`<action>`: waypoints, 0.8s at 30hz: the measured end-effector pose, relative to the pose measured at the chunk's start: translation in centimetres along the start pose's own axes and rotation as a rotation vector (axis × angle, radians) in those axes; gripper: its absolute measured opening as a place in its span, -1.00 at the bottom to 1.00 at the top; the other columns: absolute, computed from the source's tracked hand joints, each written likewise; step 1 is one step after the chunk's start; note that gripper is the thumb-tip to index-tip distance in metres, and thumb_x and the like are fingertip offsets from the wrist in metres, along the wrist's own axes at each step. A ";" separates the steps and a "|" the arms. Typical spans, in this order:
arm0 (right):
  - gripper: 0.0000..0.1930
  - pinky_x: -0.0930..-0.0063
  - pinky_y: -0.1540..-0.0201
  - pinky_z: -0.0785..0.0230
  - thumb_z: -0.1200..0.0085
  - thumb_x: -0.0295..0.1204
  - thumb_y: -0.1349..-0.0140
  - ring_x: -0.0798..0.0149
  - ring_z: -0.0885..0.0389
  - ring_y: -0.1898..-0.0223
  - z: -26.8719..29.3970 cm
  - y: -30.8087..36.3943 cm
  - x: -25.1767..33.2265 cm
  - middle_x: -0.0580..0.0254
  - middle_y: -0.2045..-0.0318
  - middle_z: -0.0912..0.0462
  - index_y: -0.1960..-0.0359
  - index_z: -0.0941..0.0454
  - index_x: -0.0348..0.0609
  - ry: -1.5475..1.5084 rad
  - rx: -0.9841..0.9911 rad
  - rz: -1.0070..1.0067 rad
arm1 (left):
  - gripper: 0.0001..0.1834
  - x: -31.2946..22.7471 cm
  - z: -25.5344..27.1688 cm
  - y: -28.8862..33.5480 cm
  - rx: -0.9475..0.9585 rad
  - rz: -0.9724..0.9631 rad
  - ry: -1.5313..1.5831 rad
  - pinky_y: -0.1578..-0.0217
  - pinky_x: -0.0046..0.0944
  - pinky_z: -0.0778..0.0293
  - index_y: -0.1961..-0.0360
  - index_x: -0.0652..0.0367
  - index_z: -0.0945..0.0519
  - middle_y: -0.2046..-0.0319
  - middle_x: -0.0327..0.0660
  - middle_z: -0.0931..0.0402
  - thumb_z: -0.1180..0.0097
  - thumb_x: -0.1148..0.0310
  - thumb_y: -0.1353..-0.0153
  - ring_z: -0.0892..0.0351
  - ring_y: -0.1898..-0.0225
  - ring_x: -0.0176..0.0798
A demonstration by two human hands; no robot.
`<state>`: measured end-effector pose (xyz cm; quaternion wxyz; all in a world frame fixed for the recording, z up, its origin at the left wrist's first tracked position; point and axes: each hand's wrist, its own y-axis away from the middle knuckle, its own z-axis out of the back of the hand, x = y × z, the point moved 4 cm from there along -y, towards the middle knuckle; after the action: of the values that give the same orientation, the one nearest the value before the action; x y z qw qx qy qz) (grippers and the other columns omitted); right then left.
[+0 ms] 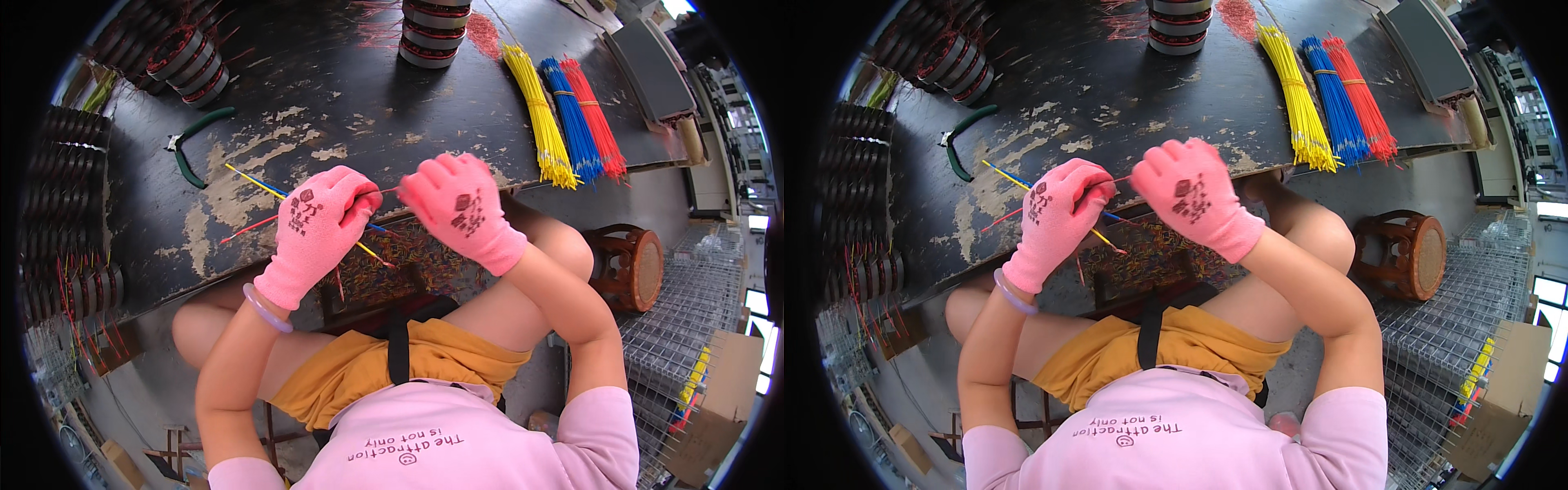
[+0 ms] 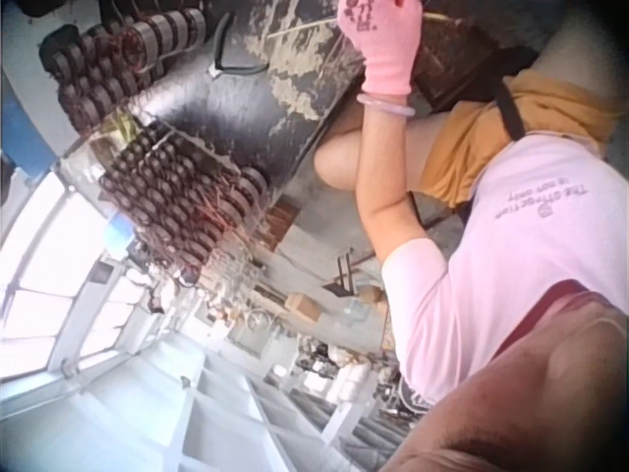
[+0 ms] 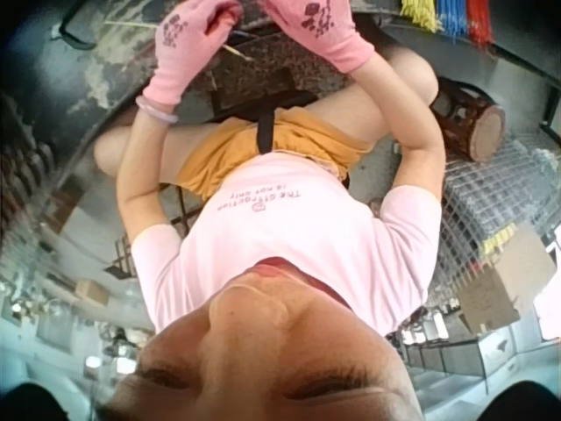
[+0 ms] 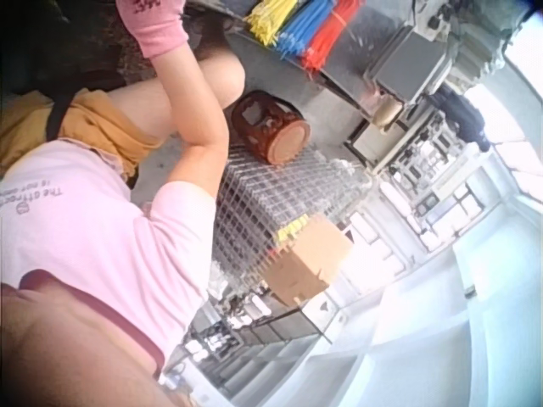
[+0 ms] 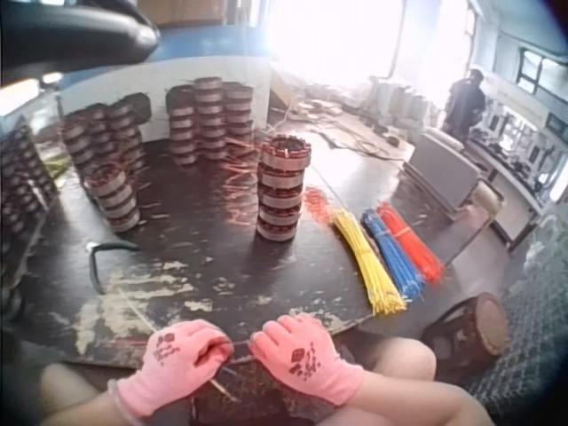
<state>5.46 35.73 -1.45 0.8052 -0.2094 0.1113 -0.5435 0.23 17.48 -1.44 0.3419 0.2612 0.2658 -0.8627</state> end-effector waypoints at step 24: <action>-0.73 0.50 0.35 -0.45 -0.15 -0.28 -0.39 0.46 -0.56 0.44 -2.2 -8.2 -1.5 0.31 0.46 -0.66 0.07 -0.69 -0.22 -0.892 0.551 -0.666 | 0.05 1.9 4.9 3.1 0.202 -0.150 -0.253 -0.41 0.09 -0.26 -0.35 0.07 -0.42 -0.28 -0.02 -0.39 -0.61 0.24 0.30 -0.39 -0.31 0.09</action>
<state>-2.80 34.01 0.26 0.5858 -0.2244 -0.4516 -0.6345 -0.08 11.55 0.03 0.2791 0.1631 0.1515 -0.9341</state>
